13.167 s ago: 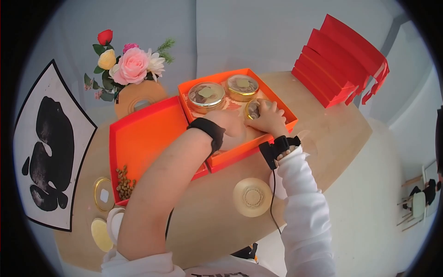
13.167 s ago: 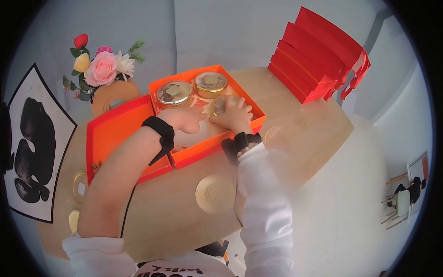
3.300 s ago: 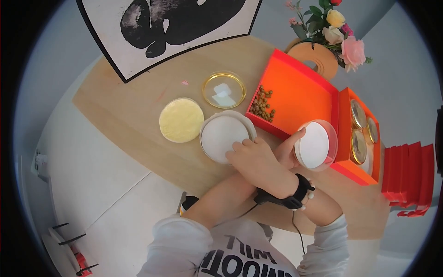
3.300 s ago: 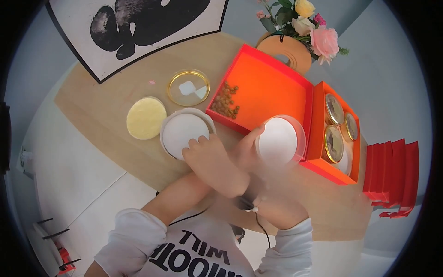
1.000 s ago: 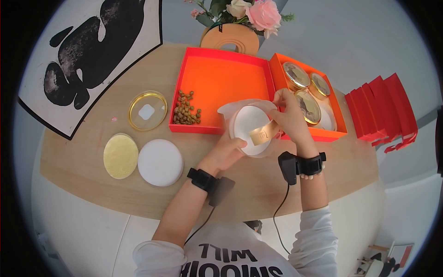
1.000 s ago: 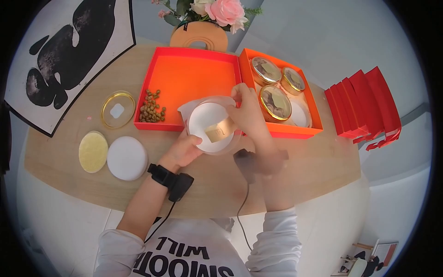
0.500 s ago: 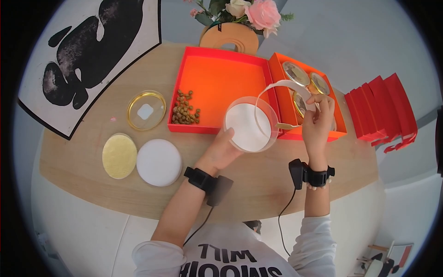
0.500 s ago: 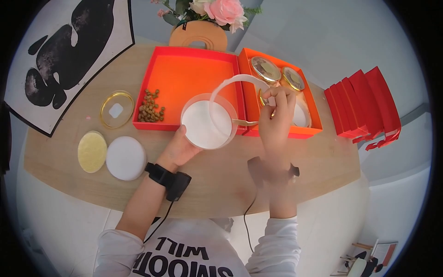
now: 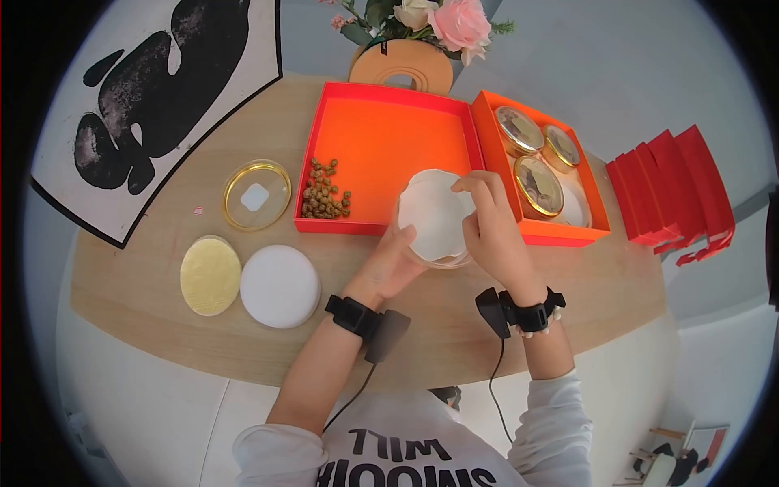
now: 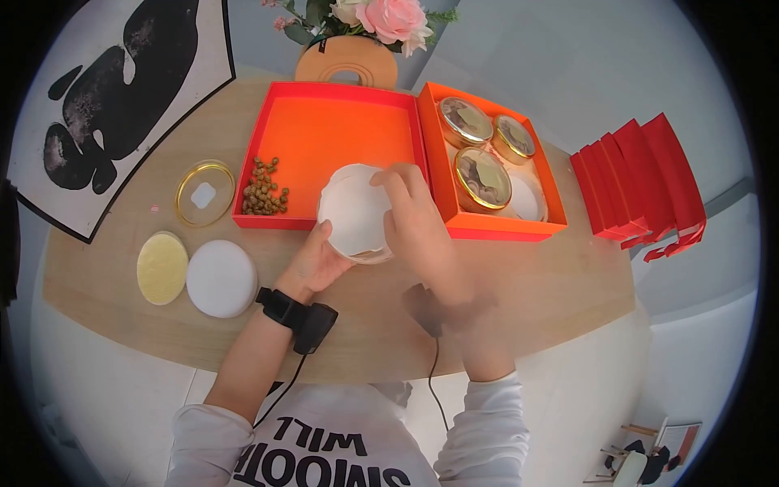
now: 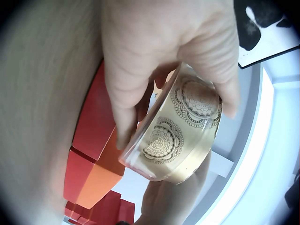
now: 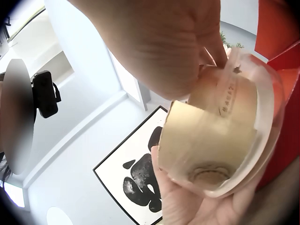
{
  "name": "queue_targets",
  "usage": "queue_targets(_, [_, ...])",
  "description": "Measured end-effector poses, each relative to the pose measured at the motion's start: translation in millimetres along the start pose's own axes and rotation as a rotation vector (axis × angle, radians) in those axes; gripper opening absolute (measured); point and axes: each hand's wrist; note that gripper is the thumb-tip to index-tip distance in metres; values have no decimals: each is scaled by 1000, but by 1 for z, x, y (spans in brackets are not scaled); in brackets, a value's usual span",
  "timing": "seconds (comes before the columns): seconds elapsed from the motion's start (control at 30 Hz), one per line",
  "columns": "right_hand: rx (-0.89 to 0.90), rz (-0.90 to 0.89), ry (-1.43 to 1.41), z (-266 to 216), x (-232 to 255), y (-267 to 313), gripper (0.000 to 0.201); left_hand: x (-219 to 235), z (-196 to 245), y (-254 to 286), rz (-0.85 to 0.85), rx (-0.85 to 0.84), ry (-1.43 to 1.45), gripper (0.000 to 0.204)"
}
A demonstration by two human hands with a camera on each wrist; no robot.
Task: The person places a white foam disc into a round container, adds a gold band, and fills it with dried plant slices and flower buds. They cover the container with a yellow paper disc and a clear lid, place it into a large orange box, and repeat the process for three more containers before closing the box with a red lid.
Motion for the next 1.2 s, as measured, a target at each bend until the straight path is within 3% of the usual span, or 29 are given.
queue_targets(0.1, [-83,-14,84,1,-3,3,45,-7,0,2,77,-31,-85,74])
queue_targets(0.2, [-47,-132,482,0,1,5,51,-7,-1,1,51,-33,-83,75])
queue_targets(0.3, [-123,-254,395,1,5,8,54,-10,2,3,40,-40,-56,76])
queue_targets(0.43, [-88,-284,433,-2,14,5,56,-4,2,1,-86,-75,-24,72])
queue_targets(0.53, [-5,-278,478,-2,9,6,55,-5,2,2,-62,-73,-10,71])
queue_targets(0.67, [21,-73,315,-39,16,-25,42,-7,3,3,-13,-62,1,67])
queue_targets(0.7, [99,-69,265,-53,17,-33,38,-5,2,3,10,-41,6,66])
queue_targets(0.77, [346,-229,120,-72,4,-38,35,-2,0,1,21,-39,-8,66])
queue_targets(0.83, [324,-554,-74,-101,-29,-45,44,1,-4,-3,-4,-82,-43,67])
queue_targets(0.97, [166,-730,-71,-113,-107,-45,67,-2,-8,-6,10,-207,-123,65])
queue_targets(1.07, [-38,-923,-93,-109,-135,-70,64,14,5,-6,346,24,-528,67])
queue_targets(1.2, [-9,-1039,-148,-104,-148,-83,54,14,7,-8,328,-12,-494,70])
Point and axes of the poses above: each hand's wrist, its own y-axis away from the middle knuckle, its own x-axis out of the back of the hand, z = x × y, and after that the axes turned 15 degrees about x, right-handed
